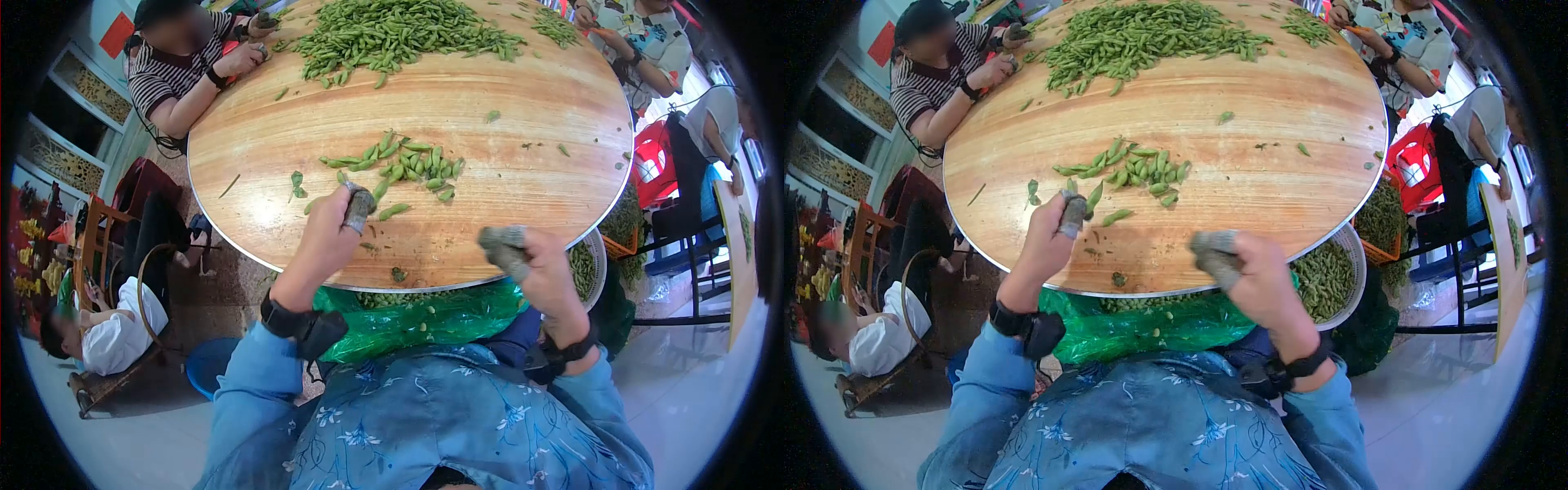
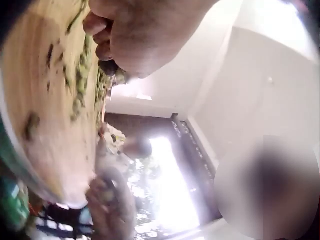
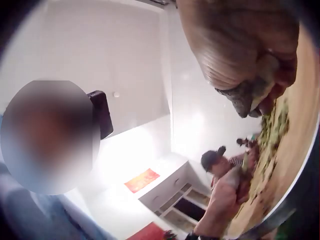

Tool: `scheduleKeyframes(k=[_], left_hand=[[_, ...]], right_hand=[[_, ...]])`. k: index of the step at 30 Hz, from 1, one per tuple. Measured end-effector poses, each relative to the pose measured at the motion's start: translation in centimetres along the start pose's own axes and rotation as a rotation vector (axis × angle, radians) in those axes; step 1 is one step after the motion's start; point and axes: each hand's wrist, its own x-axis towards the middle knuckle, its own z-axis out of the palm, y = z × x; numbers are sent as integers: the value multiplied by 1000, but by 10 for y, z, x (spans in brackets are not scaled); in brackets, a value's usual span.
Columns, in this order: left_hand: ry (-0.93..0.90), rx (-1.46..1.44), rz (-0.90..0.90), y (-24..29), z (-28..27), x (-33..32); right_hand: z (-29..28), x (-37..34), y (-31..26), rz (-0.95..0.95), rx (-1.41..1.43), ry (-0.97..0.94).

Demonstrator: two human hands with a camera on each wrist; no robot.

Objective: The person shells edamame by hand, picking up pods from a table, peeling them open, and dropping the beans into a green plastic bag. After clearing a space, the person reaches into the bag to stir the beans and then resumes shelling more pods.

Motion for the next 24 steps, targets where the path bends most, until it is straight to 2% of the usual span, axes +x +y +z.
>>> scheduleKeyframes(k=[1,2,4,5,7,11,13,24], left_hand=[[-13,-331,-10,4,0,-7],[-14,-332,-13,12,2,-16],[-38,-583,-33,30,9,-31],[-40,-584,-36,34,12,-36],[-41,-627,22,41,17,-43],[-75,-458,114,48,18,-45],[-60,-487,114,50,20,-45],[-41,-534,79,55,20,-47]], right_hand=[[12,5,-1,14,112,-42],[21,10,-3,16,113,-43],[35,18,-6,-8,254,-145],[37,20,-9,-5,254,-145],[38,21,-18,116,372,-186],[35,19,-19,106,453,-206],[34,17,-21,153,454,-214],[35,14,-20,123,401,-172]])
